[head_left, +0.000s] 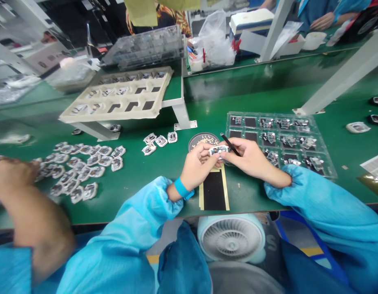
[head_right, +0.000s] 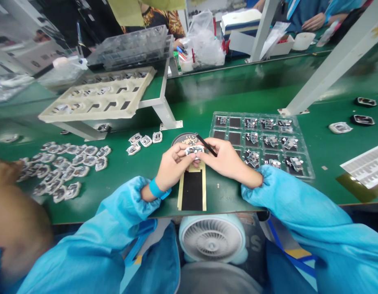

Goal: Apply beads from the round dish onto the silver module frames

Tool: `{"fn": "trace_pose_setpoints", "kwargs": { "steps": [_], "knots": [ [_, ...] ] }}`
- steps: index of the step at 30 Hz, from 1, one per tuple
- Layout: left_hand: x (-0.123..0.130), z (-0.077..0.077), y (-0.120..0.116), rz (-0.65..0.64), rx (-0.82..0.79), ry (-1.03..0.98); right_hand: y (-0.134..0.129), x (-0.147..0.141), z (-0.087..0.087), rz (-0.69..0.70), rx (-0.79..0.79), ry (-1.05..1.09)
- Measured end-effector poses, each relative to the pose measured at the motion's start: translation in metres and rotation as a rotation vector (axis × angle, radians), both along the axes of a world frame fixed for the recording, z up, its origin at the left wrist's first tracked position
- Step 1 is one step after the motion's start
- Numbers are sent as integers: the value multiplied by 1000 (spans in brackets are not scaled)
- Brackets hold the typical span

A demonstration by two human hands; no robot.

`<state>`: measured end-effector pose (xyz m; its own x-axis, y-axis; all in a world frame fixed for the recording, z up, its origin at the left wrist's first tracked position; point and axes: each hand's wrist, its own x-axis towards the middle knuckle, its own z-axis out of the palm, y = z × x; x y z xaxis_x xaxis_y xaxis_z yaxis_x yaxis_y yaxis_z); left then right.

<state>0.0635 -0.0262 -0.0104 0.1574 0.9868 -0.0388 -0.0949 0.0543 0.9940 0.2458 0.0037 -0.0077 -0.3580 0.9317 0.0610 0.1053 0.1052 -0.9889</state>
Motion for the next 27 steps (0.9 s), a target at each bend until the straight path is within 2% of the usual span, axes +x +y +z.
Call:
{"fn": "trace_pose_setpoints", "kwargs": {
  "steps": [6, 12, 15, 19, 24, 27],
  "knots": [
    [0, -3, 0, -29, 16, -3, 0, 3, 1, 8, 24, -83],
    [4, -4, -3, 28, 4, -41, -1, 0, 2, -23, -30, -49],
    [3, -5, -2, 22, 4, -13, 2, 3, 1, 35, -14, -74],
    [-1, -6, 0, 16, 95, 107, 8, 10, 0, 53, 93, -137],
    [-6, -6, -2, 57, 395, 506, 9, 13, 7, -26, 303, -162],
    [-8, -6, -2, 70, 473, 574, 10, 15, 11, 1, 455, -231]
  ]
}}
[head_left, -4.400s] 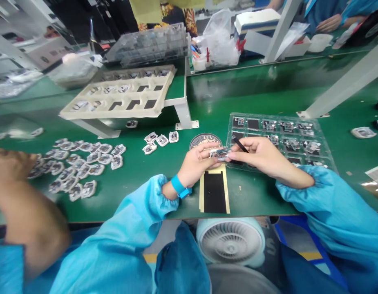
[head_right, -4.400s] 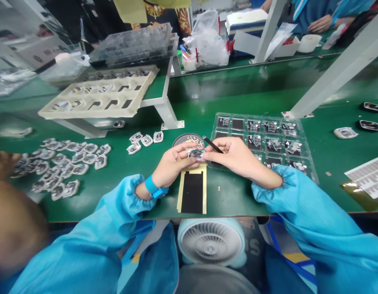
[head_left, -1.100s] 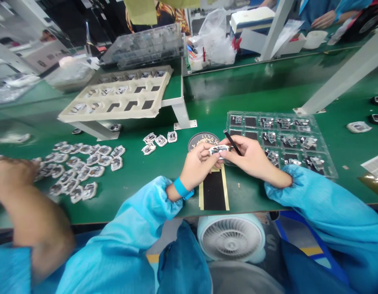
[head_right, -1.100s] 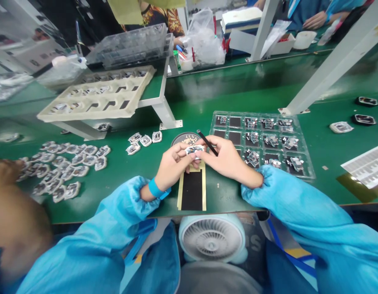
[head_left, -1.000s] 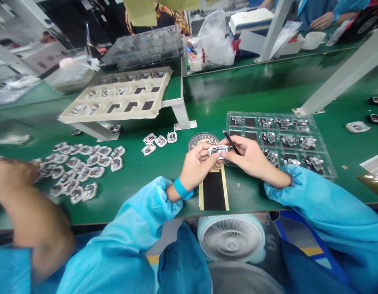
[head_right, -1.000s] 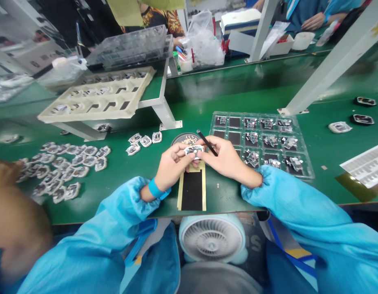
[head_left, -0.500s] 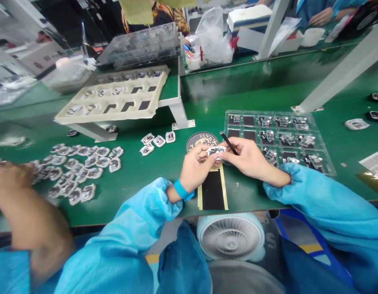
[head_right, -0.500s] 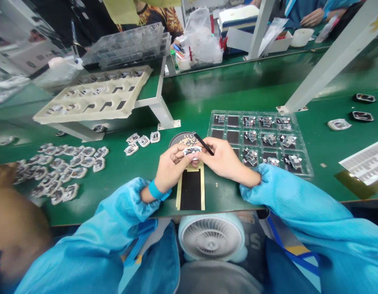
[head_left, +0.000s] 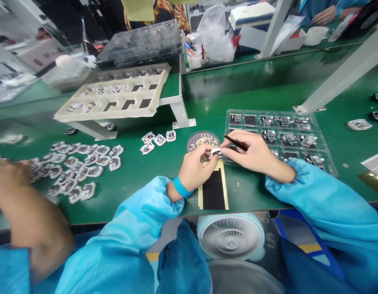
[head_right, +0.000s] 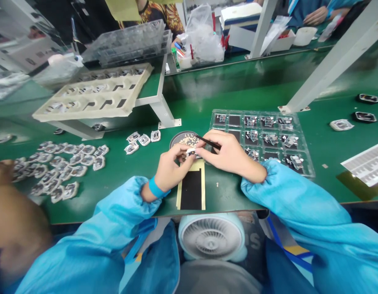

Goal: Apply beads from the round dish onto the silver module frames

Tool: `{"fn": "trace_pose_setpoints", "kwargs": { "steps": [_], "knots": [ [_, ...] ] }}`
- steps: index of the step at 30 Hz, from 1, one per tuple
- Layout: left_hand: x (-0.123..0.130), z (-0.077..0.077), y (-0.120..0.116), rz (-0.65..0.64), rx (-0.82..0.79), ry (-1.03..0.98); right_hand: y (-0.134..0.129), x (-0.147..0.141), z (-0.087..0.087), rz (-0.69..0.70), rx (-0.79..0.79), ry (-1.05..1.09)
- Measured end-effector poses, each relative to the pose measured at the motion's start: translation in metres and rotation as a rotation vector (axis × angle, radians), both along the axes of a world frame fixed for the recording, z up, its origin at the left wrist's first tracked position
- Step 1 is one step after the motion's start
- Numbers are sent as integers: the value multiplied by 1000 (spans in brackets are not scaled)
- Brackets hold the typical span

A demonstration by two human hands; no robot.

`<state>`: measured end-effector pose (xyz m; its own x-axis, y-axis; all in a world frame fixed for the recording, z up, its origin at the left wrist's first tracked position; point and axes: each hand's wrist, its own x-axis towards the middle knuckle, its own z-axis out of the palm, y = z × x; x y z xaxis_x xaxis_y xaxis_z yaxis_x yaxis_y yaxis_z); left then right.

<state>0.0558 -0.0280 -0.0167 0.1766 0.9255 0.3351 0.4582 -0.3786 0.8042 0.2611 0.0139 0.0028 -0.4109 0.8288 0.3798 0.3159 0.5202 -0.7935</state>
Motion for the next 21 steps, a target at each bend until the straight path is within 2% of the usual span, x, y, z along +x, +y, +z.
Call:
{"fn": "trace_pose_setpoints", "kwargs": {
  "steps": [8, 15, 21],
  "knots": [
    [1, 1, 0, 3, 8, 14, 2, 4, 1, 40, 130, -21],
    [1, 0, 0, 23, -18, 29, 2, 4, -12, 57, 220, -65],
    [0, -3, 1, 25, -20, 34, 0, 8, -14, 102, 258, -218]
  ]
}}
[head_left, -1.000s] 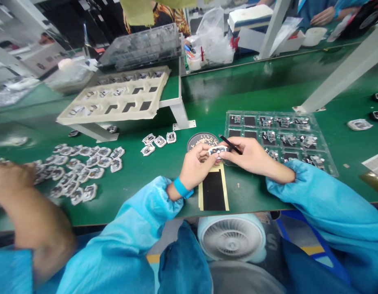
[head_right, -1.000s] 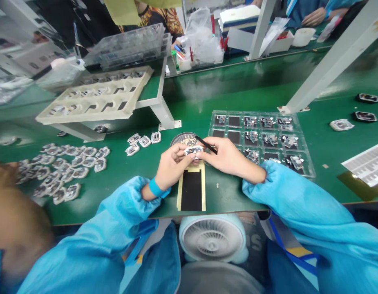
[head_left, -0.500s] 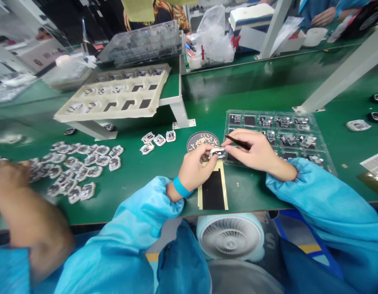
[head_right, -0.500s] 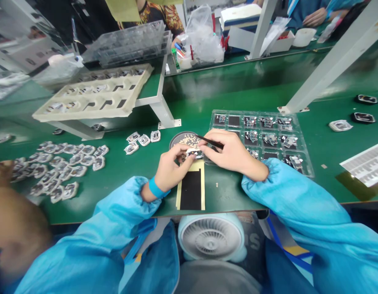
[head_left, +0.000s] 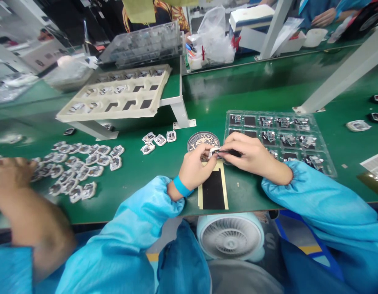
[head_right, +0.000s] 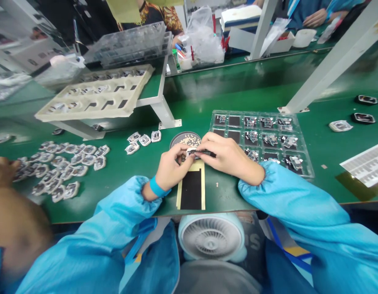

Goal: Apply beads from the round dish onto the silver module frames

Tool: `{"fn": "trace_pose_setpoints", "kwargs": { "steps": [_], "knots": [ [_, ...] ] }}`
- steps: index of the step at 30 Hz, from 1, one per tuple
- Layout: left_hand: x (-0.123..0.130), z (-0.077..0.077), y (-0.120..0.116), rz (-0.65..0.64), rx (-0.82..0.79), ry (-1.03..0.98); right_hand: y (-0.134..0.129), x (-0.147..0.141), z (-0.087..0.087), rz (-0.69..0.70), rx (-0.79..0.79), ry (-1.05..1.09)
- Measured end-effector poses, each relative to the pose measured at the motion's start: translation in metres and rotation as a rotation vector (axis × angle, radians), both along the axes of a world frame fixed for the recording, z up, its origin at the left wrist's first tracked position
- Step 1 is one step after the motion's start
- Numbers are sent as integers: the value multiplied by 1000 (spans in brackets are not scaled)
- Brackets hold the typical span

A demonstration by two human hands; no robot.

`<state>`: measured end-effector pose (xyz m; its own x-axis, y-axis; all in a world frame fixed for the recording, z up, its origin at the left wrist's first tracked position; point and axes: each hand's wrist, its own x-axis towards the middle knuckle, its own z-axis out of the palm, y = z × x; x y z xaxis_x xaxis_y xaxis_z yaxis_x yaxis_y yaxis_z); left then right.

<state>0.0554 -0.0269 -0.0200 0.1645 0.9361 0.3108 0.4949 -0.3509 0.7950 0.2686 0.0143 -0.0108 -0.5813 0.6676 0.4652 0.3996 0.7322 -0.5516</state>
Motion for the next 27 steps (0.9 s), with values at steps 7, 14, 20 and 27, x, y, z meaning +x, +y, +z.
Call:
{"fn": "trace_pose_setpoints", "kwargs": {
  "steps": [7, 14, 20, 27],
  "knots": [
    [-4, 9, 2, -8, -80, -7, 2, -6, 2, 65, -164, 53],
    [-20, 5, 15, -9, -126, -70, 28, -27, 3, -75, -447, 279],
    [-27, 0, 22, 11, -202, -211, 42, -32, -6, -218, -129, -38],
    [-24, 1, 22, -47, -327, -340, 25, -29, -6, 42, 44, 156]
  ]
}}
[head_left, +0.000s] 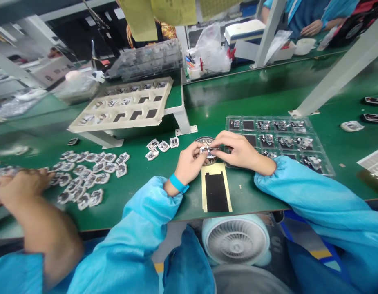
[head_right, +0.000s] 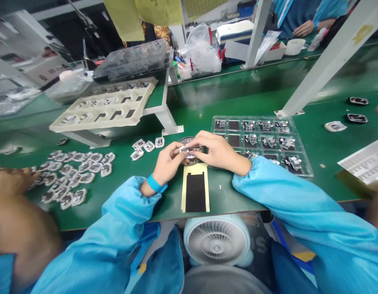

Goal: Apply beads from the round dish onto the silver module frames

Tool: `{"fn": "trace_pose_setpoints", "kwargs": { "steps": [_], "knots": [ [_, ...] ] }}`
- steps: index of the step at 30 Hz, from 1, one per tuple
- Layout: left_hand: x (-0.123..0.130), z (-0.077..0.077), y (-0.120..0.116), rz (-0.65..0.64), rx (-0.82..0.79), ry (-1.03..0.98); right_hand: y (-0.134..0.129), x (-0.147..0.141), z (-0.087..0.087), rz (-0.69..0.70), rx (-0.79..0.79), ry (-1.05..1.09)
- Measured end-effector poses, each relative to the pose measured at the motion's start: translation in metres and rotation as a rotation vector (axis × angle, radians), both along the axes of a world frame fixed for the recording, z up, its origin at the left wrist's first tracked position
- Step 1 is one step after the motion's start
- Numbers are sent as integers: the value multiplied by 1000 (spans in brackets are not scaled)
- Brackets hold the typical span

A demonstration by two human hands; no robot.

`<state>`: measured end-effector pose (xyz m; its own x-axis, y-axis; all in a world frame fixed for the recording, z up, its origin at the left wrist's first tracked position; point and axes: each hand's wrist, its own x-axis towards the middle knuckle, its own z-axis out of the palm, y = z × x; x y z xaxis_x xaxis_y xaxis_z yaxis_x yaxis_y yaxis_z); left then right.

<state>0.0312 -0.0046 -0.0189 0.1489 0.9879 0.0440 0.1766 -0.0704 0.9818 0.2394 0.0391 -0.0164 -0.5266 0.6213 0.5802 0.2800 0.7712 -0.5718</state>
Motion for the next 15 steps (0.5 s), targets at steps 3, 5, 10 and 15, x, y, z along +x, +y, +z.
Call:
{"fn": "trace_pose_setpoints", "kwargs": {
  "steps": [3, 5, 10, 15],
  "knots": [
    [0, 0, 0, -26, -22, -22, -1, 3, -3, -3, -8, -49],
    [1, -1, -1, -45, -28, -27, -1, 6, -4, 5, -32, -62],
    [6, 0, -2, -68, -82, -160, -6, 9, -2, -33, -116, 55],
    [12, 8, -3, -64, -100, -210, -13, 0, 1, -85, -384, 171]
  ]
}}
